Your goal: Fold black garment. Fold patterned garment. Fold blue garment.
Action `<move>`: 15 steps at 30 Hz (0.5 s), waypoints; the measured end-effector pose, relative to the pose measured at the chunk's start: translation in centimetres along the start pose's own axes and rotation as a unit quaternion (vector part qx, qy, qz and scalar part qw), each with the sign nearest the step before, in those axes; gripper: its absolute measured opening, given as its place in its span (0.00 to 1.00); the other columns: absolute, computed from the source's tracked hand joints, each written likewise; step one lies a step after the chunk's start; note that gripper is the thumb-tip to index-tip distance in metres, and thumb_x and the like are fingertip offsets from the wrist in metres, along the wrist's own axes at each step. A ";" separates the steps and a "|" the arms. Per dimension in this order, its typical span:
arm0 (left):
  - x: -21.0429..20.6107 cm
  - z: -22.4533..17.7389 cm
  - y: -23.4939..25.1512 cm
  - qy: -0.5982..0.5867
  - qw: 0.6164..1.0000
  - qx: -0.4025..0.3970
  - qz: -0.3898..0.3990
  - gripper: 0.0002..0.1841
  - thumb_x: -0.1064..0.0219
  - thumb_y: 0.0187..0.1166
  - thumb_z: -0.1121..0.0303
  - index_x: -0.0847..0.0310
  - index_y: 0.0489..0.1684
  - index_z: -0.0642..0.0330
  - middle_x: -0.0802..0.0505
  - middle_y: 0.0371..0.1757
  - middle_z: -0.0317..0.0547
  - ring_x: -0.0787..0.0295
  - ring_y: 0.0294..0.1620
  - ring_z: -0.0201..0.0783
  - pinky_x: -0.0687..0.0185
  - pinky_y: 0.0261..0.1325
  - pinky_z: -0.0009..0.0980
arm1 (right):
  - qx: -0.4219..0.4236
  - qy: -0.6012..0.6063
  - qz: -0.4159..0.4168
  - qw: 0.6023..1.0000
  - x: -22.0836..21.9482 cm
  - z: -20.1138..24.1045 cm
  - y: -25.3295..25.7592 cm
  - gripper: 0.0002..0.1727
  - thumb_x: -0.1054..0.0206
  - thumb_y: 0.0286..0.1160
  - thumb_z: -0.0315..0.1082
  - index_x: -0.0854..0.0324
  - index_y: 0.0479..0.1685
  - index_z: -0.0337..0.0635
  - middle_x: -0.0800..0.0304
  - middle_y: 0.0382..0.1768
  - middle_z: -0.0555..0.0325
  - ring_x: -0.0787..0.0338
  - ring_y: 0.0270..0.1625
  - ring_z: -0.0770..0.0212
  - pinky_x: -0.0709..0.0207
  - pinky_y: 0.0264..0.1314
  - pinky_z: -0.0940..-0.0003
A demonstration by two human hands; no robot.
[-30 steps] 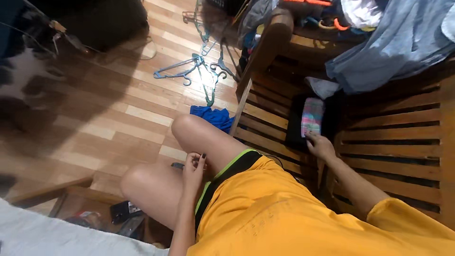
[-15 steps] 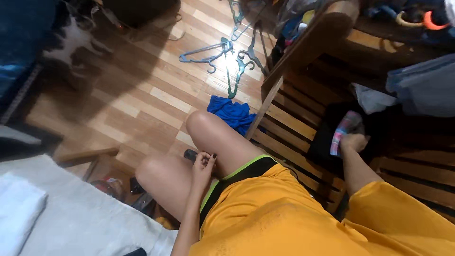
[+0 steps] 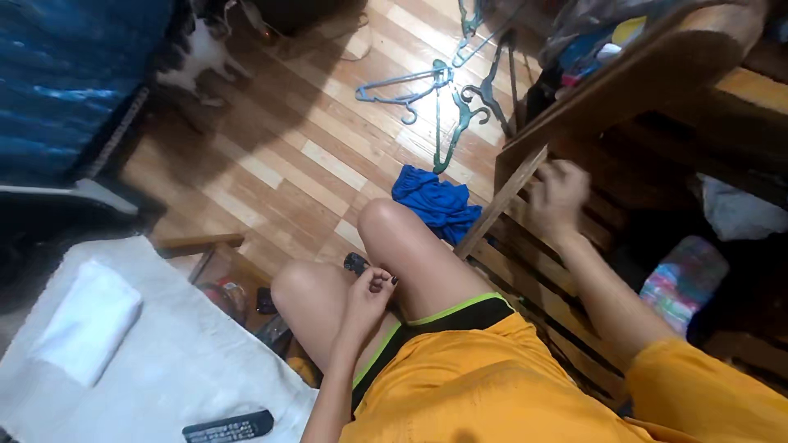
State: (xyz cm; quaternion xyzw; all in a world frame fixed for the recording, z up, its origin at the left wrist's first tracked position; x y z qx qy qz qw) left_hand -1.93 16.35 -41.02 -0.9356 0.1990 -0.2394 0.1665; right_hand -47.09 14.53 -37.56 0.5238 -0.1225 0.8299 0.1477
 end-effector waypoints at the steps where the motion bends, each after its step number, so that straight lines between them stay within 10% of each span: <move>1: 0.6 -0.7 -0.1 -0.010 1.000 -0.002 -0.013 0.11 0.28 0.79 0.58 0.14 0.49 0.53 0.07 0.40 0.36 0.09 0.36 0.32 0.09 0.40 0.31 | 0.035 0.022 0.106 0.993 -4.2 3.6 2.0 0.25 0.39 0.86 0.38 0.23 0.76 0.34 0.31 0.79 0.26 0.33 0.82 0.24 0.39 0.80 0.25; 8: 5.2 -0.8 -4.4 -0.032 0.988 0.038 -0.143 0.08 0.29 0.80 0.63 0.12 0.50 0.53 0.06 0.41 0.37 0.07 0.37 0.35 0.07 0.40 0.33 | -0.015 -0.101 0.581 0.807 -32.4 8.7 -4.3 0.31 0.33 0.78 0.42 0.25 0.75 0.27 0.55 0.91 0.28 0.32 0.81 0.22 0.32 0.72 0.22; 11: 7.2 1.1 -7.2 -0.069 0.975 0.083 -0.192 0.09 0.29 0.79 0.64 0.12 0.51 0.54 0.06 0.37 0.39 0.08 0.32 0.38 0.06 0.37 0.36 | 0.006 -0.140 0.611 0.779 -37.9 6.5 -6.6 0.34 0.34 0.81 0.43 0.30 0.77 0.23 0.35 0.83 0.25 0.42 0.88 0.26 0.47 0.86 0.28; 15: 9.1 2.4 -7.9 -0.166 0.950 0.126 -0.233 0.10 0.33 0.80 0.70 0.17 0.54 0.64 0.08 0.34 0.51 0.08 0.31 0.45 0.06 0.37 0.40 | -0.071 -0.027 0.506 0.859 -32.7 8.3 -1.4 0.23 0.40 0.85 0.37 0.21 0.66 0.24 0.20 0.71 0.28 0.23 0.78 0.34 0.33 0.81 0.37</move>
Point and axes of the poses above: each hand's wrist, its own y-axis towards the middle knuckle, its own x-axis out of the back of the hand, z = x × y, the point moved 9 cm from there along y, towards the middle knuckle
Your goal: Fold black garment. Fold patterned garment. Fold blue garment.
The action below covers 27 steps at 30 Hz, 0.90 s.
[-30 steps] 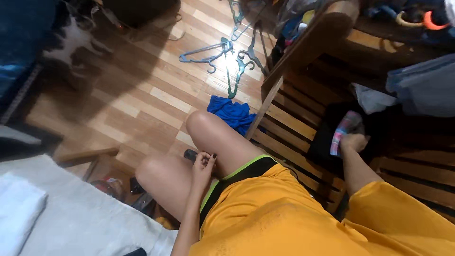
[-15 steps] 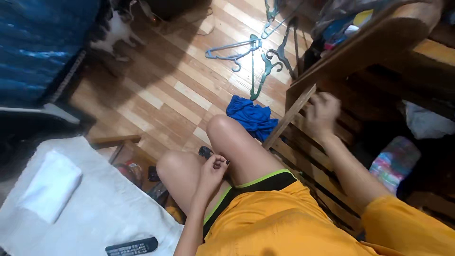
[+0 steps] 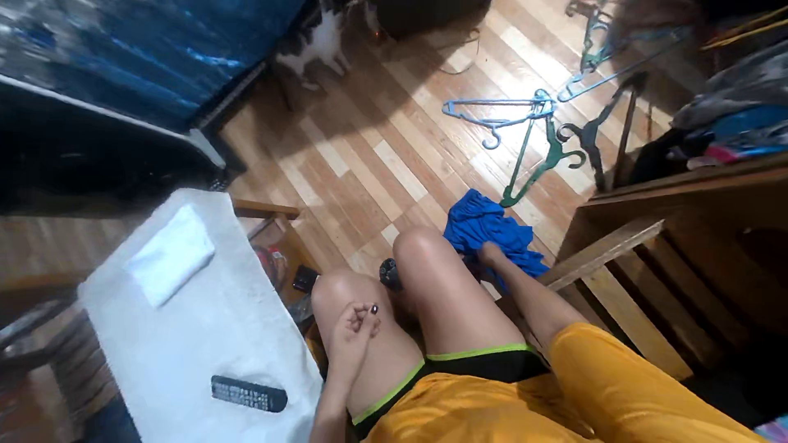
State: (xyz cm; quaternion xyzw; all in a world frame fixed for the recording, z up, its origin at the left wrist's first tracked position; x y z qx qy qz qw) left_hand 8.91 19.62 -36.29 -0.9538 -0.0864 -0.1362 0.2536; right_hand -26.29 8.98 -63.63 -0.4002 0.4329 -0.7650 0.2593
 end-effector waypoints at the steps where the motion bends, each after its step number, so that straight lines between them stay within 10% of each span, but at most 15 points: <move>1: 0.0 -0.4 0.6 -0.018 1.000 0.008 -0.007 0.11 0.34 0.81 0.71 0.17 0.56 0.65 0.08 0.35 0.52 0.08 0.32 0.46 0.06 0.38 0.41 | 0.019 0.076 -0.073 0.994 3.1 0.6 -1.0 0.20 0.38 0.84 0.37 0.16 0.60 0.26 0.14 0.64 0.30 0.16 0.71 0.35 0.28 0.77 0.36; 4: -1.1 -4.3 3.1 -0.039 0.999 -0.017 -0.004 0.12 0.37 0.86 0.70 0.19 0.59 0.65 0.08 0.39 0.50 0.08 0.35 0.42 0.08 0.39 0.38 | 0.178 0.237 -0.198 0.934 10.4 3.9 -7.9 0.15 0.24 0.69 0.28 0.15 0.52 0.32 0.09 0.48 0.39 0.09 0.50 0.42 0.16 0.58 0.39; 7: -3.8 -10.6 5.1 0.003 0.997 -0.069 0.037 0.14 0.38 0.87 0.68 0.21 0.66 0.61 0.07 0.51 0.46 0.07 0.45 0.38 0.08 0.48 0.37 | 0.414 0.280 -0.133 0.856 11.7 9.6 -21.1 0.10 0.28 0.63 0.25 0.17 0.44 0.37 0.09 0.38 0.55 0.10 0.38 0.62 0.13 0.42 0.59; 11: -9.4 -16.3 6.0 0.089 0.964 -0.178 0.178 0.33 0.37 0.87 0.56 0.42 0.90 0.56 0.22 0.82 0.51 0.20 0.76 0.43 0.20 0.73 0.43 | 0.662 0.196 0.069 0.720 4.3 15.9 -38.6 0.10 0.32 0.79 0.34 0.12 0.53 0.42 0.09 0.46 0.59 0.11 0.50 0.68 0.14 0.56 0.69; 14: -14.2 -17.7 3.5 0.191 0.905 -0.268 0.270 0.40 0.29 0.79 0.53 0.40 0.89 0.63 0.18 0.76 0.61 0.18 0.73 0.51 0.19 0.72 0.49 | 0.719 0.114 0.124 0.674 1.1 17.0 -43.7 0.15 0.35 0.84 0.33 0.14 0.64 0.40 0.12 0.64 0.51 0.11 0.64 0.61 0.15 0.68 0.67; 19: -16.6 -14.3 -0.7 0.392 0.813 -0.328 0.280 0.25 0.19 0.66 0.68 0.14 0.65 0.63 0.07 0.49 0.57 0.12 0.57 0.57 0.19 0.63 0.58 | 0.671 0.118 -0.157 0.715 12.3 15.3 -38.1 0.10 0.38 0.72 0.23 0.14 0.47 0.37 0.08 0.51 0.56 0.09 0.53 0.66 0.12 0.58 0.67; 23: -16.2 -13.4 -1.7 0.411 0.845 -0.231 0.251 0.22 0.24 0.74 0.65 0.19 0.62 0.68 0.08 0.47 0.60 0.09 0.49 0.58 0.15 0.52 0.61 | 0.555 -0.088 -0.072 0.824 11.8 17.0 -28.8 0.27 0.35 0.51 0.09 0.19 0.58 0.29 0.17 0.65 0.36 0.16 0.68 0.41 0.21 0.69 0.42; 27: -15.6 -9.8 -1.7 0.429 0.828 -0.210 0.295 0.17 0.33 0.82 0.61 0.17 0.57 0.67 0.08 0.43 0.62 0.09 0.47 0.60 0.17 0.50 0.62 | 0.453 -0.342 -0.019 0.823 10.5 18.3 -23.9 0.19 0.25 0.53 0.18 0.16 0.49 0.30 0.12 0.49 0.35 0.14 0.58 0.33 0.27 0.62 0.29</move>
Point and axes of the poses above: each hand's wrist, its own y-axis towards the middle knuckle, its own x-axis out of the back of the hand, z = x × y, the point moved 9 cm from there along y, towards the middle knuckle
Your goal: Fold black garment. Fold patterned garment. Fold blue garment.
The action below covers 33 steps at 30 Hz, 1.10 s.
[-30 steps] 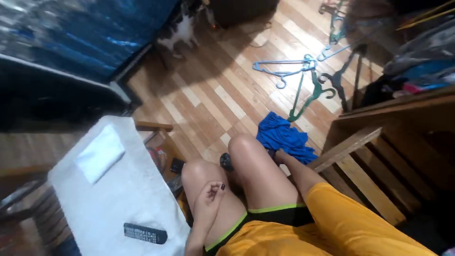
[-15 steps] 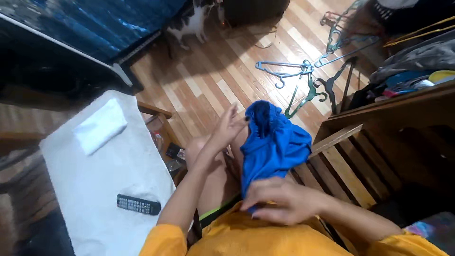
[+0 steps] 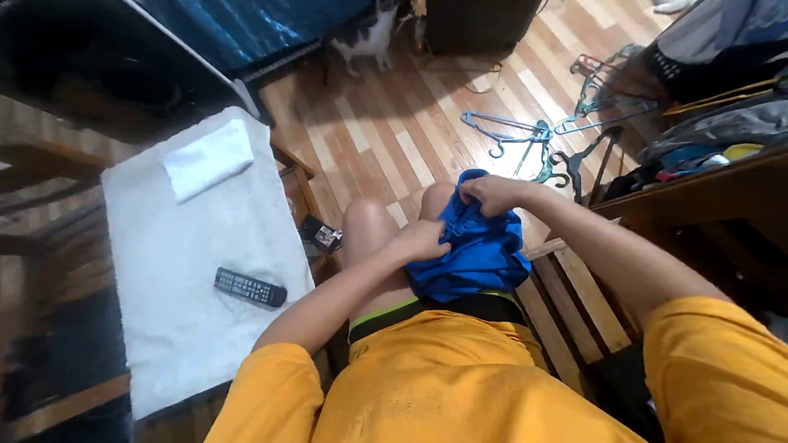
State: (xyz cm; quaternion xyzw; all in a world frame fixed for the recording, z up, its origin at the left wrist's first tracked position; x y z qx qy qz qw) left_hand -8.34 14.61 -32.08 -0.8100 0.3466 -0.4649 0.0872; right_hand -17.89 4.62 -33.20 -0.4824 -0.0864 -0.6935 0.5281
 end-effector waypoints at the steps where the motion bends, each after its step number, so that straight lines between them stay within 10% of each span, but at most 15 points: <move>1: -0.6 0.1 -0.3 0.011 0.999 -0.027 0.018 0.17 0.34 0.82 0.61 0.14 0.56 0.67 0.07 0.43 0.62 0.09 0.49 0.60 0.18 0.54 0.63 | -0.031 -0.045 0.062 0.997 -0.5 -0.6 0.2 0.19 0.25 0.59 0.21 0.18 0.53 0.30 0.11 0.47 0.33 0.13 0.56 0.30 0.29 0.61 0.26; 5: 1.4 -0.7 -2.6 0.098 0.993 -0.053 0.048 0.16 0.29 0.79 0.59 0.11 0.50 0.65 0.07 0.41 0.59 0.10 0.50 0.59 0.22 0.58 0.62 | -0.130 -0.220 0.172 0.951 1.2 -2.4 -1.1 0.20 0.24 0.67 0.30 0.13 0.60 0.34 0.10 0.57 0.36 0.16 0.67 0.32 0.40 0.76 0.25; 9: 12.3 1.9 -4.2 0.162 0.981 0.102 -0.030 0.32 0.35 0.84 0.45 0.23 0.74 0.64 0.09 0.56 0.68 0.12 0.61 0.69 0.24 0.62 0.71 | -0.081 -0.201 -0.029 0.976 12.3 -1.9 -3.9 0.20 0.19 0.62 0.27 0.11 0.57 0.37 0.08 0.51 0.35 0.13 0.62 0.29 0.51 0.81 0.17; 18: 34.8 -0.5 -8.1 0.423 0.845 0.097 -0.314 0.18 0.44 0.91 0.60 0.19 0.63 0.66 0.09 0.51 0.74 0.17 0.63 0.77 0.27 0.65 0.69 | -0.126 -0.187 -0.270 0.936 31.1 4.2 -10.7 0.14 0.43 0.88 0.27 0.17 0.64 0.33 0.15 0.59 0.23 0.18 0.65 0.19 0.34 0.65 0.18; 26: 35.7 -0.6 -9.5 0.406 0.849 0.141 -0.306 0.18 0.40 0.89 0.59 0.16 0.65 0.62 0.09 0.60 0.64 0.21 0.73 0.67 0.37 0.79 0.63 | -0.119 -0.194 -0.263 0.938 30.8 7.9 -7.4 0.15 0.45 0.88 0.25 0.16 0.63 0.33 0.13 0.58 0.25 0.16 0.64 0.22 0.31 0.66 0.21; 30: 33.8 -0.9 -8.0 0.321 0.899 0.105 -0.278 0.30 0.37 0.83 0.41 0.18 0.73 0.54 0.11 0.68 0.60 0.29 0.82 0.66 0.63 0.86 0.76 | 0.000 -0.186 -0.288 0.939 29.4 12.6 -4.6 0.15 0.45 0.85 0.23 0.16 0.61 0.32 0.11 0.53 0.28 0.13 0.60 0.25 0.27 0.63 0.23; 33: 29.9 -4.7 -5.8 0.174 0.950 -0.038 -0.255 0.25 0.37 0.87 0.55 0.23 0.75 0.62 0.12 0.69 0.60 0.19 0.74 0.59 0.35 0.81 0.62 | 0.087 -0.160 -0.281 0.942 28.0 17.0 -2.5 0.13 0.41 0.81 0.21 0.15 0.58 0.31 0.09 0.50 0.30 0.10 0.56 0.29 0.24 0.62 0.28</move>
Point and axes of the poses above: each hand's wrist, its own y-axis towards the middle knuckle, its own x-axis out of the back of the hand, z = x × y, the point moved 9 cm from there along y, towards the middle knuckle
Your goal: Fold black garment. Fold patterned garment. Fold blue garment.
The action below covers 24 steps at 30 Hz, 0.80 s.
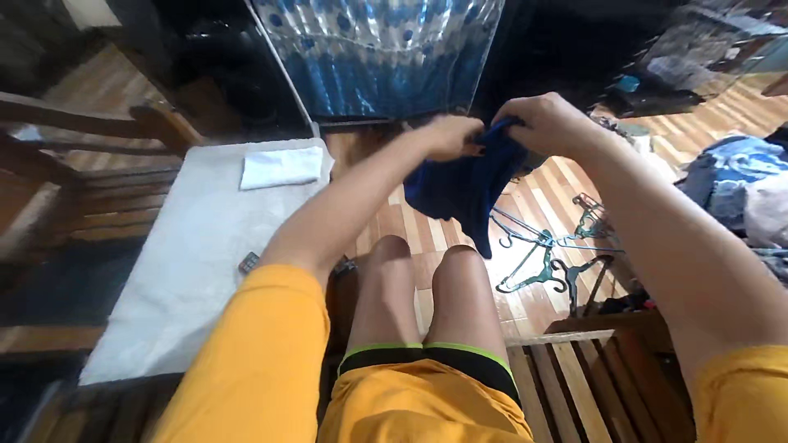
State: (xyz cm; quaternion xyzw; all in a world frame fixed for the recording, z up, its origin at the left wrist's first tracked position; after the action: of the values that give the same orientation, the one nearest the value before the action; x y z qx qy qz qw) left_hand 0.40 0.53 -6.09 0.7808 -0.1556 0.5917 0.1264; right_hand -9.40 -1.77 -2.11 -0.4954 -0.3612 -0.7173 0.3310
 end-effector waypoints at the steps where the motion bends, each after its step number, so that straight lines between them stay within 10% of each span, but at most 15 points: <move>1: -0.7 -0.8 0.2 -0.044 0.999 -0.027 0.007 0.21 0.39 0.89 0.63 0.23 0.74 0.68 0.12 0.67 0.64 0.17 0.72 0.59 0.31 0.79 0.57 | 0.009 0.001 0.017 1.000 -0.5 0.4 0.6 0.12 0.39 0.79 0.21 0.14 0.55 0.31 0.09 0.48 0.31 0.10 0.55 0.30 0.24 0.61 0.29; 7: -0.9 6.8 -3.1 0.039 0.998 0.016 0.048 0.17 0.45 0.90 0.73 0.20 0.71 0.65 0.11 0.66 0.66 0.17 0.72 0.64 0.32 0.78 0.63 | -0.100 -0.085 0.179 0.975 -4.9 -8.9 -3.1 0.09 0.26 0.76 0.33 0.09 0.42 0.35 0.08 0.45 0.34 0.11 0.55 0.28 0.27 0.58 0.22; 13: -0.2 9.5 -3.3 0.259 0.965 -0.022 0.023 0.12 0.35 0.86 0.65 0.09 0.58 0.57 0.07 0.60 0.53 0.28 0.82 0.59 0.67 0.90 0.68 | 0.012 -0.186 0.104 0.977 -5.3 -7.7 -4.9 0.03 0.25 0.73 0.29 0.07 0.37 0.39 0.06 0.38 0.41 0.12 0.59 0.32 0.38 0.78 0.27; 18: 1.1 10.5 -2.2 0.332 0.942 0.026 0.033 0.12 0.36 0.85 0.72 0.09 0.58 0.56 0.13 0.73 0.51 0.43 0.91 0.60 0.71 0.92 0.66 | 0.093 -0.267 0.156 0.946 -7.6 -4.3 -4.3 0.05 0.27 0.73 0.29 0.07 0.39 0.38 0.05 0.53 0.48 0.19 0.74 0.35 0.51 0.88 0.31; 24: 1.1 12.9 -4.7 0.300 0.952 0.066 0.006 0.16 0.43 0.91 0.63 0.11 0.58 0.61 0.11 0.66 0.59 0.27 0.81 0.62 0.64 0.89 0.71 | -0.067 -0.269 0.133 0.952 -6.8 -11.8 -5.5 0.23 0.33 0.83 0.48 0.10 0.39 0.31 0.13 0.61 0.33 0.22 0.73 0.29 0.45 0.81 0.25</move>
State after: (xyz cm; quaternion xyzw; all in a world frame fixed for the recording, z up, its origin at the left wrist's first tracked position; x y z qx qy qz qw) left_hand 13.90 -0.17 -8.52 0.5733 -0.0759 0.8082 0.1117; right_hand -17.54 -8.09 -12.54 -0.7344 -0.3188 -0.5296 0.2804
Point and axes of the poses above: each hand's wrist, its own y-axis towards the middle knuckle, its own x-axis out of the back of the hand, z = x × y, the point moved 9 cm from there along y, towards the middle knuckle
